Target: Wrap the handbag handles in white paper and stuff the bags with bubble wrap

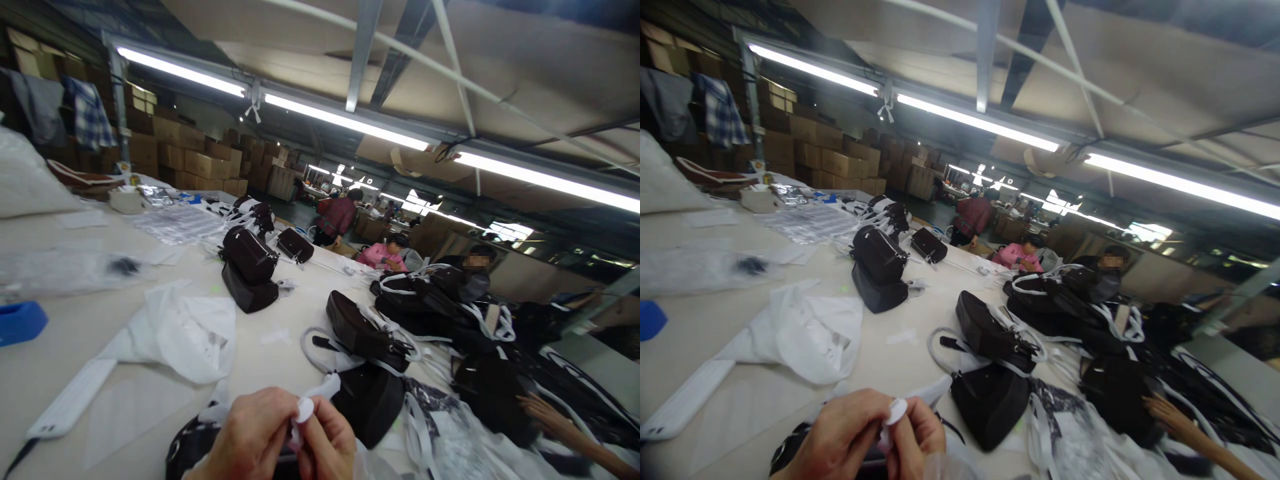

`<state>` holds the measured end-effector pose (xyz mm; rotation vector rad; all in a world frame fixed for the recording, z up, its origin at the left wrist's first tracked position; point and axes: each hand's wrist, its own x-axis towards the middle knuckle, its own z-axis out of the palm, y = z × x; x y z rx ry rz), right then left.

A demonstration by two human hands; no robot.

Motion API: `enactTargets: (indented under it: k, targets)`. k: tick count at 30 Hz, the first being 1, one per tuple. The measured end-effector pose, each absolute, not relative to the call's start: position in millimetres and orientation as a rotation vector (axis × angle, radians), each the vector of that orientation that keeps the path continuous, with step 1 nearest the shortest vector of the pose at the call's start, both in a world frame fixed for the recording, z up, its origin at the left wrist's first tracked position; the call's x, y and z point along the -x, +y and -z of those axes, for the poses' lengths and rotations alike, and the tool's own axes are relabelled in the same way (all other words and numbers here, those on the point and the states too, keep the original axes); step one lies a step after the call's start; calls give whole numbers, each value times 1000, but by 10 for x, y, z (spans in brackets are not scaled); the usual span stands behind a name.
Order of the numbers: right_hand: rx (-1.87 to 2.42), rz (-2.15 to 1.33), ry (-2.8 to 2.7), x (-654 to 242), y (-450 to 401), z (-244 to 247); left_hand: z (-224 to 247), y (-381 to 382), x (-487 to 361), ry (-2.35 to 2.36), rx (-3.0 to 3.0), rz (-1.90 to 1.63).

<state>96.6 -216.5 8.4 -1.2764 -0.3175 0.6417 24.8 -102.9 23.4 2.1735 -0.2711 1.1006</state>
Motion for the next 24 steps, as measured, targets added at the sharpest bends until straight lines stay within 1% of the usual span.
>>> enactTargets:
  k: [6,11,14,17,19,22,24]
  targets:
    - [1204,-615,-327,-954,-2152,-48,-209,-1014,-239,-268,-2202,-1151]
    - [1163,-669,-219,-1077,-2225,-186,-206,-1005,-280,-272,-2213,-1126]
    - [1242,-648,-215,-1116,-2257,-252,-245,-1012,-301,-253,-2196,-1140]
    - [1411,-573,-329,-1118,-2266,-248,-270,-1022,-324,-265,-2167,-1137]
    - [1540,-418,-474,-1130,-2273,-248,-265,-1017,-348,-275,-2166,-1110]
    - [1639,66,-739,-1187,-2295,-329,-266,-988,-380,-288,-2233,-1070]
    - [1588,338,-814,-1222,-2304,-434,-322,-976,-366,-255,-2256,-1016]
